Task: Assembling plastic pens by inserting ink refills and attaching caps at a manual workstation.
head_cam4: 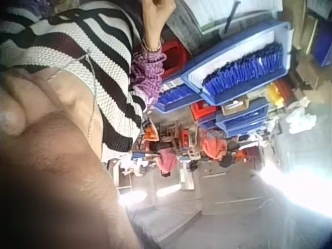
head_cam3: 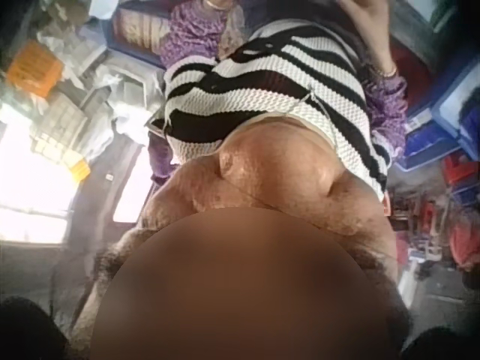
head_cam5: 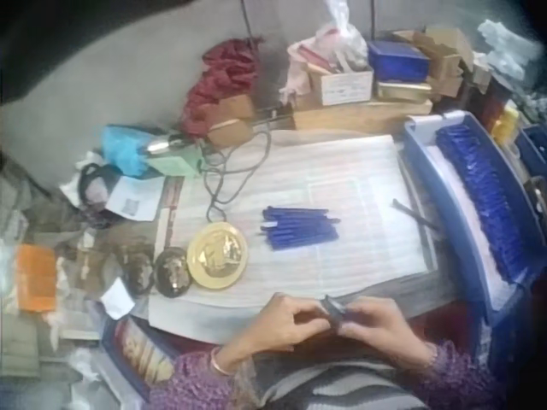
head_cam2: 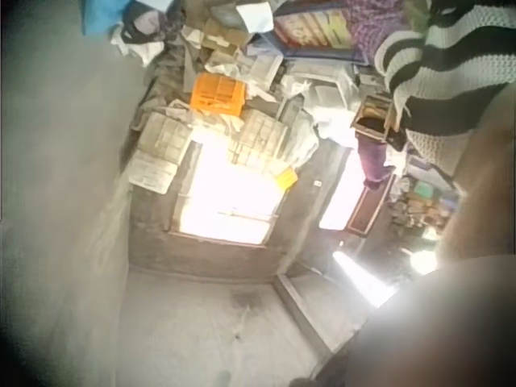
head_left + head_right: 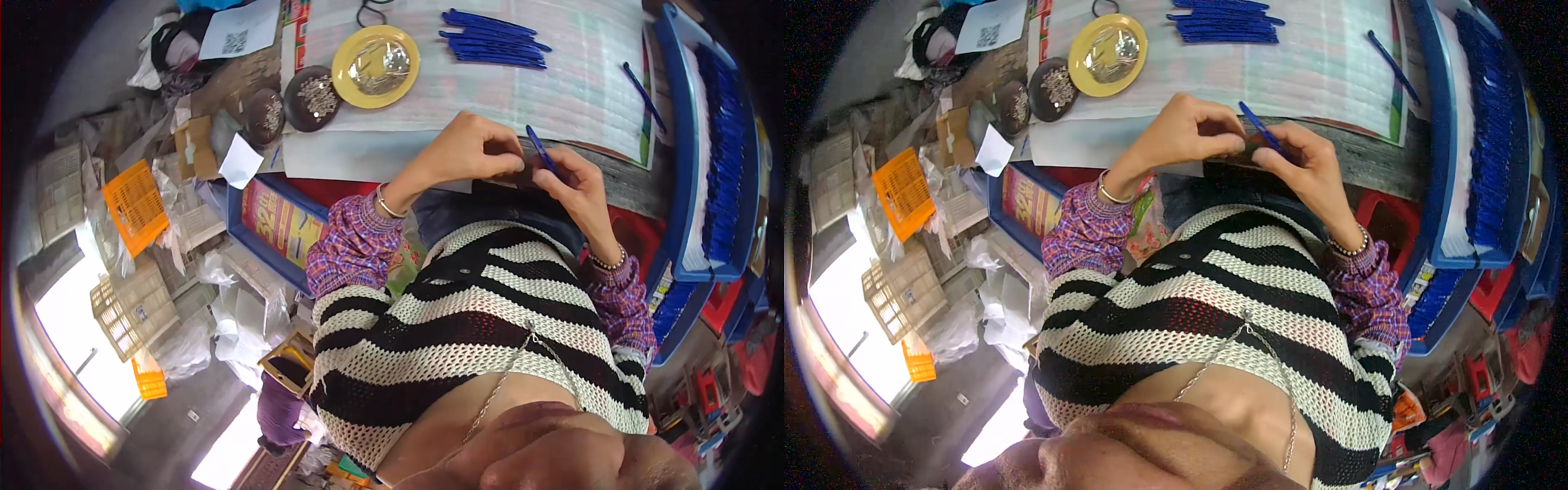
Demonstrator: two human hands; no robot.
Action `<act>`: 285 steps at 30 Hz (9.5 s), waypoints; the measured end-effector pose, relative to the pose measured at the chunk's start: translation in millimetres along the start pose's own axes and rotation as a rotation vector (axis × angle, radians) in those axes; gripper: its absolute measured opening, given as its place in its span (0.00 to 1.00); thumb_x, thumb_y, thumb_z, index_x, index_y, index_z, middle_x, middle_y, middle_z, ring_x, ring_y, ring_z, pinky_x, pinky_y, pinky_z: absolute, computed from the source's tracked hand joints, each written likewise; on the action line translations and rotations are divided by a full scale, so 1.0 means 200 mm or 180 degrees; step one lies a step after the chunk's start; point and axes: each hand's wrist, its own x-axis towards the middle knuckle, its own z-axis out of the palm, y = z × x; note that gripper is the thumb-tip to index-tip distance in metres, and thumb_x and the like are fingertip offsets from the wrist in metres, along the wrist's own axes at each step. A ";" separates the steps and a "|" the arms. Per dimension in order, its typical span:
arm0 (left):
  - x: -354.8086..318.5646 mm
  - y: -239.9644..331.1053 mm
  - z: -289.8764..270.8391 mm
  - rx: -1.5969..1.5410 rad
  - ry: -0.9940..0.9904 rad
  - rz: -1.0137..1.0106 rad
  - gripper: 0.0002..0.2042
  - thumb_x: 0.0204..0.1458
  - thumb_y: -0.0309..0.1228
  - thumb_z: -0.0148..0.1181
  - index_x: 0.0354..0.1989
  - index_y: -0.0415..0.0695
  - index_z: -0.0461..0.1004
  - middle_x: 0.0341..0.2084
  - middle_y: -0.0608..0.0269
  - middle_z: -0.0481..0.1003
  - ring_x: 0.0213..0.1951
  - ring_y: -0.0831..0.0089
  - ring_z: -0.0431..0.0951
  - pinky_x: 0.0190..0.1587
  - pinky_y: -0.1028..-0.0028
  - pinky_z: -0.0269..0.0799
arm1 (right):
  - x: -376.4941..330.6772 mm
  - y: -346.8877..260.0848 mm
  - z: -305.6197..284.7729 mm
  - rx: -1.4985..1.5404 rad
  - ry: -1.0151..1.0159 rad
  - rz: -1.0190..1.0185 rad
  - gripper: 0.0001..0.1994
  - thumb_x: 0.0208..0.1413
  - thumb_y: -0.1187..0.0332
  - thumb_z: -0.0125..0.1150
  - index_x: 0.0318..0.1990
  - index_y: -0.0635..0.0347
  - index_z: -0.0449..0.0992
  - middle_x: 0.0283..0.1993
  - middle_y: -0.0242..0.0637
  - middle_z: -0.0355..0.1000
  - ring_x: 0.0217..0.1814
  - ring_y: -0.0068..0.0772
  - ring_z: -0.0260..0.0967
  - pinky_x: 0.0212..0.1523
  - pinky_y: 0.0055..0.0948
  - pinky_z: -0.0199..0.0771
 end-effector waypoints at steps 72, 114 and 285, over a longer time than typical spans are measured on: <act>-0.02 -0.02 -0.03 -0.1150 0.0682 -0.0091 0.07 0.46 0.18 0.56 0.33 0.36 0.77 0.29 0.66 0.76 0.33 0.80 0.74 0.37 0.81 0.69 | -0.01 0.02 -0.03 0.0177 -0.0033 0.0670 0.12 0.56 0.68 0.55 0.45 0.65 0.75 0.26 0.27 0.71 0.23 0.11 0.61 0.22 0.13 0.62; 0.00 0.10 0.03 0.0848 0.0935 0.0662 0.09 0.41 0.16 0.56 0.32 0.38 0.75 0.25 0.58 0.75 0.29 0.70 0.76 0.32 0.76 0.69 | -0.02 0.05 -0.06 0.0063 -0.0144 0.0676 0.13 0.60 0.68 0.50 0.47 0.65 0.74 0.25 0.26 0.69 0.18 0.08 0.52 0.17 0.12 0.49; -0.28 -0.06 -0.08 -0.1966 0.0636 -0.0400 0.05 0.45 0.21 0.62 0.31 0.36 0.76 0.27 0.66 0.76 0.32 0.81 0.75 0.37 0.82 0.71 | 0.13 -0.07 0.15 -0.3046 0.0119 -0.2759 0.12 0.35 0.78 0.65 0.33 0.61 0.77 0.32 0.36 0.73 0.32 0.35 0.71 0.31 0.28 0.71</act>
